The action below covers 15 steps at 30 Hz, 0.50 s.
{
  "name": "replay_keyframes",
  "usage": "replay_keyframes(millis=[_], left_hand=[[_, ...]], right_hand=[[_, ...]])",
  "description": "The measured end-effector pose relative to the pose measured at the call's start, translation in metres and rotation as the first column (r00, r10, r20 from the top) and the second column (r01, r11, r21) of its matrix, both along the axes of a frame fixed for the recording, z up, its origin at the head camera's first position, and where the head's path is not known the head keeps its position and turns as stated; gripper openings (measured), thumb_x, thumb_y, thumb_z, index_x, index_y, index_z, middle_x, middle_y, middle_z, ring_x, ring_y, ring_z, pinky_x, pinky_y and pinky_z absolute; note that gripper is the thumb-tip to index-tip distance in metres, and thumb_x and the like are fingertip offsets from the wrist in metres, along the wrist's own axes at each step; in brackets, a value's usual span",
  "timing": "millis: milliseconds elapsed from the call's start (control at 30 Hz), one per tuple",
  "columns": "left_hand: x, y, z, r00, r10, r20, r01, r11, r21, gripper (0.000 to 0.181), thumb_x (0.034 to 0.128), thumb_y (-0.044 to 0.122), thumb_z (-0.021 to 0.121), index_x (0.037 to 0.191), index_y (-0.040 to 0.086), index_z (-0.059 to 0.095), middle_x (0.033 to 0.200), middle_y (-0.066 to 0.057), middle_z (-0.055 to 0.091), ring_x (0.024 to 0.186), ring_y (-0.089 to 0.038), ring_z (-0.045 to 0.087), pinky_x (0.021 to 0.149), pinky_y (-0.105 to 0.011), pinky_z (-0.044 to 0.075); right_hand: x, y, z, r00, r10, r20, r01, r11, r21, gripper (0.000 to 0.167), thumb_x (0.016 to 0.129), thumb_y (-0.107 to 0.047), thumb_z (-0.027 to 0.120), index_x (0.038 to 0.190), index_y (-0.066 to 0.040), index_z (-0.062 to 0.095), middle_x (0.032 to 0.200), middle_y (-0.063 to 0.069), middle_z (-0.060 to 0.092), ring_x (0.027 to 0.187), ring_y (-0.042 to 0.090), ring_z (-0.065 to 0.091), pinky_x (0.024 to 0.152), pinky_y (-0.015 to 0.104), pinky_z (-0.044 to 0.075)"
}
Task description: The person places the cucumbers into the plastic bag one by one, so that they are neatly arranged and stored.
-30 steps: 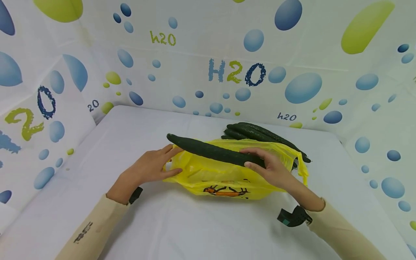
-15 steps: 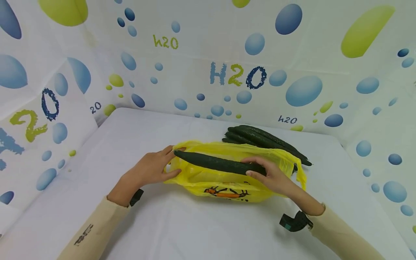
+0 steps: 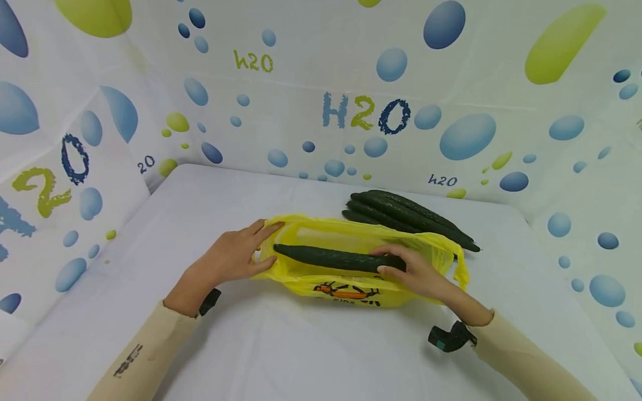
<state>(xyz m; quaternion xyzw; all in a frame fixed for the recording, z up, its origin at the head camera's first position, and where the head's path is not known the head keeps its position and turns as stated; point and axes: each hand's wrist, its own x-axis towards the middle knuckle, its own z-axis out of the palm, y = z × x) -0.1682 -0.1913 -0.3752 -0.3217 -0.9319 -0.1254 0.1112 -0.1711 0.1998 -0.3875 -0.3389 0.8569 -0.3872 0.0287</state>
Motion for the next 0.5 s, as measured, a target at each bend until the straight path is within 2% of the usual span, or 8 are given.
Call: replay_keyframes(millis=[33, 267, 500], left_hand=[[0.000, 0.000, 0.000, 1.000, -0.002, -0.003, 0.002, 1.000, 0.002, 0.062, 0.0882, 0.031, 0.066, 0.142, 0.007, 0.048, 0.130, -0.030, 0.054, 0.053, -0.017, 0.054, 0.053, -0.033, 0.049], [0.000, 0.001, 0.000, 0.998, -0.017, -0.064, 0.016, 1.000, -0.006, 0.060, 0.0873, 0.031, 0.066, 0.141, 0.007, 0.051, 0.128, -0.027, 0.057, 0.065, -0.026, 0.063, 0.052, -0.032, 0.049], [0.000, 0.001, -0.001, 0.998, -0.015, -0.057, 0.014, 1.000, -0.016, 0.059, 0.0878, 0.029, 0.065, 0.141, 0.007, 0.051, 0.128, -0.027, 0.057, 0.060, -0.024, 0.060, 0.048, -0.029, 0.046]], right_hand=[[-0.001, -0.001, -0.001, 1.000, 0.001, 0.011, -0.001, 1.000, 0.005, 0.032, 0.093, -0.008, 0.063, 0.126, -0.005, 0.061, 0.128, 0.012, 0.062, 0.126, 0.033, 0.052, 0.103, 0.050, 0.040], [-0.007, -0.004, -0.008, 0.998, -0.010, 0.061, 0.008, 0.999, 0.035, 0.033, 0.094, -0.011, 0.063, 0.127, -0.006, 0.060, 0.129, 0.012, 0.061, 0.125, 0.034, 0.052, 0.103, 0.054, 0.040], [-0.014, -0.003, -0.020, 0.998, 0.036, 0.049, -0.038, 0.998, 0.053, 0.032, 0.095, -0.008, 0.061, 0.126, -0.001, 0.060, 0.123, 0.014, 0.063, 0.115, 0.033, 0.057, 0.097, 0.050, 0.045]])
